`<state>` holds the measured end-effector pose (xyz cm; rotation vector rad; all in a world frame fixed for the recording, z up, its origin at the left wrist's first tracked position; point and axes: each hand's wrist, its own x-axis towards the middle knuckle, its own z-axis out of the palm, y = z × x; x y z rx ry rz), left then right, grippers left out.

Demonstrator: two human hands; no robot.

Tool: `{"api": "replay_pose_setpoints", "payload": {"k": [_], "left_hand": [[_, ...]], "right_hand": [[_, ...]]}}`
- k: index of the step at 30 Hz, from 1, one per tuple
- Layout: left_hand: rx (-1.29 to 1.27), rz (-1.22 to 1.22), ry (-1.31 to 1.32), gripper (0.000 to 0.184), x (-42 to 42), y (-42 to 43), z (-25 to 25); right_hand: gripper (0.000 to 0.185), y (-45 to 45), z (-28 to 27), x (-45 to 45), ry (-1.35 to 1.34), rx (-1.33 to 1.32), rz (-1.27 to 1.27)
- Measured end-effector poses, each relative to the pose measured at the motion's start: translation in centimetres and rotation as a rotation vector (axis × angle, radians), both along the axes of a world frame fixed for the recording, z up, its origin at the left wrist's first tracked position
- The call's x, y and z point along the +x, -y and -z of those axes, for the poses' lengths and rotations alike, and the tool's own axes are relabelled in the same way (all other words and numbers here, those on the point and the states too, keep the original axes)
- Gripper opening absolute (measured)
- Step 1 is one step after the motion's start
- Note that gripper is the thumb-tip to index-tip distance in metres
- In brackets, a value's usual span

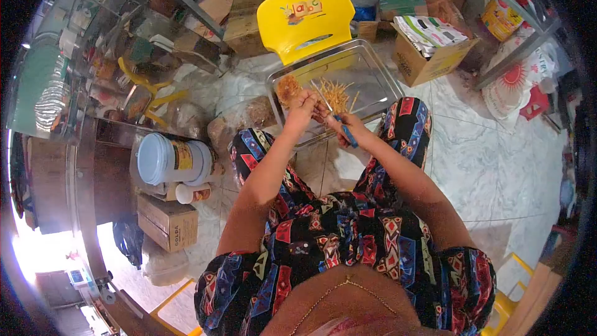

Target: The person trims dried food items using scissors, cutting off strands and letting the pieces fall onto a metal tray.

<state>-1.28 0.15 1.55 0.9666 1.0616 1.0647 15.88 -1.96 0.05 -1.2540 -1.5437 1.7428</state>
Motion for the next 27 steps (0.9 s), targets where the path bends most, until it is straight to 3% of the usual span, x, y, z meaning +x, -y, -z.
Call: {"api": "replay_pose_setpoints", "payload": {"k": [5, 9, 11, 15, 17, 27], "left_hand": [[0.197, -0.001, -0.117, 0.018, 1.0, 0.3, 0.6], [0.192, 0.016, -0.153, 0.018, 1.2, 0.6, -0.1], [0.079, -0.014, -0.032, 0.017, 1.3, 0.9, -0.7], [0.095, 0.019, -0.044, 0.017, 0.9, 0.0, -0.1], [0.113, -0.081, 0.066, 0.015, 0.4, -0.4, -0.4], [0.164, -0.196, -0.030, 0.015, -1.5, -1.4, -1.4]], "right_hand": [[0.052, -0.4, -1.1, -0.1, -0.132, -0.048, -0.023], [0.051, -0.1, -1.8, -0.1, -0.124, -0.108, 0.040], [0.050, 0.0, -1.9, 0.2, -0.096, -0.119, 0.034], [0.048, -0.4, -1.6, 0.5, -0.082, -0.095, -0.004], [0.047, -0.3, -1.2, 0.3, -0.111, -0.059, -0.029], [0.045, 0.7, -1.0, 0.2, -0.153, -0.131, -0.093]]}}
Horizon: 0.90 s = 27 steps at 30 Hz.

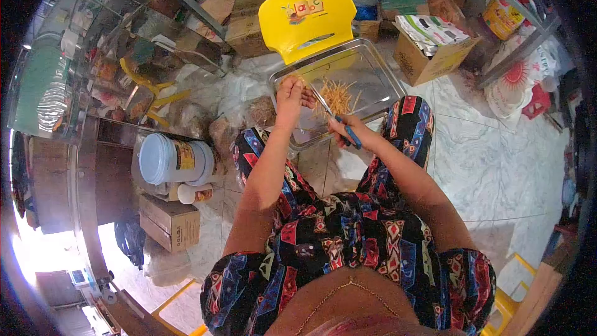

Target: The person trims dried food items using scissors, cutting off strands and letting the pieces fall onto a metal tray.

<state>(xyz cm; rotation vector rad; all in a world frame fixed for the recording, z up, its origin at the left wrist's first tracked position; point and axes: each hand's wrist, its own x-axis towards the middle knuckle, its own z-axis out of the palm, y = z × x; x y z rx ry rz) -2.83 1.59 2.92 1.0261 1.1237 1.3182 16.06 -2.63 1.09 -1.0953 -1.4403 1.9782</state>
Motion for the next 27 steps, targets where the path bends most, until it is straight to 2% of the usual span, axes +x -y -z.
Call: {"api": "replay_pose_setpoints", "payload": {"k": [16, 21, 27], "left_hand": [[0.019, 0.083, -0.043, 0.016, 0.6, 0.1, 0.7], [-0.015, 0.059, -0.007, 0.015, 1.0, 0.3, 0.5], [-0.003, 0.042, 0.009, 0.016, 1.2, 0.5, 0.4]], "right_hand": [[0.047, -0.2, 0.2, 0.3, -0.030, -0.029, 0.022], [0.043, -0.1, -1.2, 0.6, 0.086, -0.024, 0.028], [0.041, 0.0, -1.0, 0.7, 0.088, -0.011, 0.076]]}}
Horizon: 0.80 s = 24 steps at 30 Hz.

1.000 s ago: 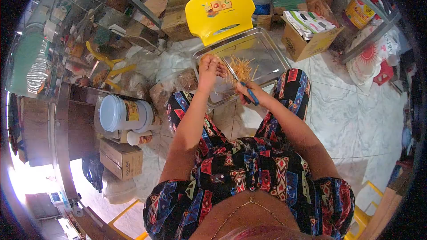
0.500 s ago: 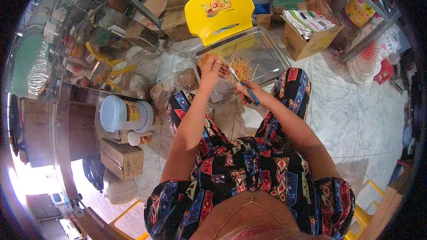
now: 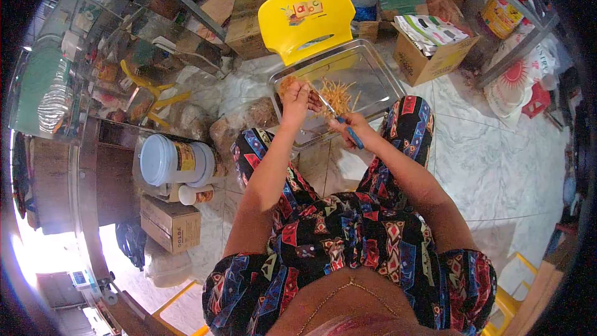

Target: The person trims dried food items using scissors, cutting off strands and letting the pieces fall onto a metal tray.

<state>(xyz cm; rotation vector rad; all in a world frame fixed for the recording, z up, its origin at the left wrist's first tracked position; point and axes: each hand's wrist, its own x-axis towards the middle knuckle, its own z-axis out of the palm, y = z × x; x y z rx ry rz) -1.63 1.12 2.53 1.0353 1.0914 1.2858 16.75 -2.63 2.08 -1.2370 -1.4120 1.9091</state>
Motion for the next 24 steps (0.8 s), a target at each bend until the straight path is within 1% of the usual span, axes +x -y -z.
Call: {"api": "replay_pose_setpoints", "payload": {"k": [3, 6, 8, 10, 12, 15, 20, 24], "left_hand": [[0.001, -0.008, 0.012, 0.015, 0.0, 0.1, -0.1], [-0.006, 0.003, -0.009, 0.015, -0.1, 0.1, 0.1], [0.003, 0.128, -0.080, 0.015, -0.1, 0.1, 0.6], [-0.021, 0.136, -0.066, 0.015, 0.5, 0.5, 0.8], [-0.044, 0.143, -0.049, 0.016, 0.9, 0.7, 0.8], [-0.042, 0.118, -0.051, 0.015, 1.1, 0.8, 0.9], [-0.052, 0.107, 0.013, 0.014, 1.2, 1.0, 0.5], [-0.063, 0.126, -0.027, 0.016, 0.9, 0.7, 1.0]], "right_hand": [[0.037, 0.2, -0.4, 0.2, -0.013, 0.060, -0.014], [0.038, 0.1, 1.4, -0.4, -0.021, 0.120, -0.027], [0.039, -0.1, 1.6, -0.5, -0.050, 0.092, -0.008], [0.040, -0.1, 0.9, -0.5, -0.082, 0.063, 0.011], [0.047, 0.0, 0.4, -0.4, -0.048, 0.040, 0.021], [0.048, -0.1, 0.9, -0.6, -0.049, 0.037, 0.025], [0.046, -0.2, 0.6, -0.2, 0.001, 0.026, 0.032], [0.045, -0.3, 0.0, -0.1, 0.063, 0.058, 0.025]]}}
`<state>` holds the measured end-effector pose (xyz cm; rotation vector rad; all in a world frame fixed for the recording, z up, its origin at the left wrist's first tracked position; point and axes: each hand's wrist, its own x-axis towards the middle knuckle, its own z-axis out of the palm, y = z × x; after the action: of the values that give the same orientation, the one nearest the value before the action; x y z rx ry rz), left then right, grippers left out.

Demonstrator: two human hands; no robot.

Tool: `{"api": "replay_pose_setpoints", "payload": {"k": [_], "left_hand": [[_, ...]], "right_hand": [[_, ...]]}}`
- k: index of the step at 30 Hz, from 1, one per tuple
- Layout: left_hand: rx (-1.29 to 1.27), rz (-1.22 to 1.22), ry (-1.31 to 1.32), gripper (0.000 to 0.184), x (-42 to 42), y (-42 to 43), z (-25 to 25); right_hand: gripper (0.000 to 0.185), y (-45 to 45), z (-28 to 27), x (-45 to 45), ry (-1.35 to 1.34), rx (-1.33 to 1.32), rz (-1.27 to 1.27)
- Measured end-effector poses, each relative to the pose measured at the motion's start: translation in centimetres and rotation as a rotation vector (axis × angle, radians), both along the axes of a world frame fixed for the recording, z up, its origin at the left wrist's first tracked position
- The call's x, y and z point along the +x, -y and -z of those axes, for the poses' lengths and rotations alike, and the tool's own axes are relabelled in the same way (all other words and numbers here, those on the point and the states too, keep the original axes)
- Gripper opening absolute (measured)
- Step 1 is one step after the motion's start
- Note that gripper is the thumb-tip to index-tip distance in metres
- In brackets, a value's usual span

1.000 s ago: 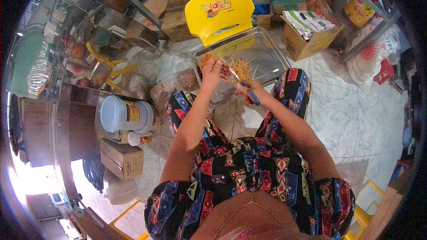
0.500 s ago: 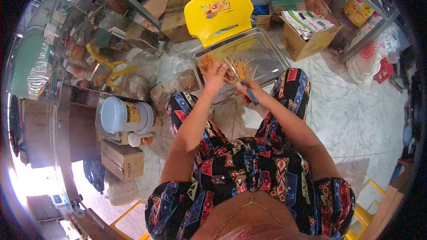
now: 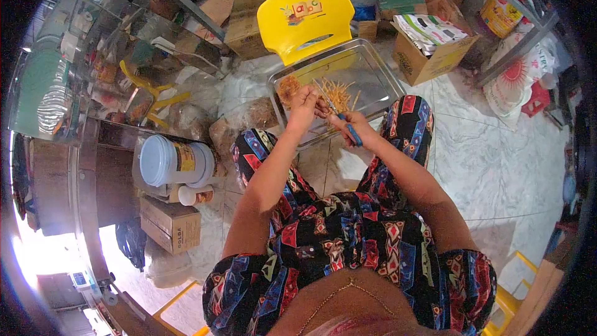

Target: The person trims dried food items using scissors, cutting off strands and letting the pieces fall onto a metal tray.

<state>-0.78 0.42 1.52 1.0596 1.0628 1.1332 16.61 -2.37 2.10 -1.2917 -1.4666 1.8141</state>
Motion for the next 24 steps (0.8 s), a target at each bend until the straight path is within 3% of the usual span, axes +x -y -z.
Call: {"api": "replay_pose_setpoints", "payload": {"k": [6, 9, 14, 24], "left_hand": [[0.024, -0.007, 0.034, 0.015, 0.3, 0.1, -0.5], [-0.040, -0.084, 0.062, 0.016, 0.0, -0.1, -0.8], [0.071, -0.159, 0.026, 0.017, -0.9, -0.7, -0.6], [0.090, -0.155, -0.020, 0.019, -0.9, -0.8, -0.5]], "right_hand": [[0.049, -0.1, 0.8, -0.4, -0.182, -0.034, 0.043], [0.051, -0.3, 0.5, -0.1, -0.158, -0.093, 0.047], [0.051, 0.0, 1.7, -0.3, -0.107, -0.024, -0.074], [0.051, 0.1, 1.7, -0.2, -0.090, -0.035, -0.123]]}}
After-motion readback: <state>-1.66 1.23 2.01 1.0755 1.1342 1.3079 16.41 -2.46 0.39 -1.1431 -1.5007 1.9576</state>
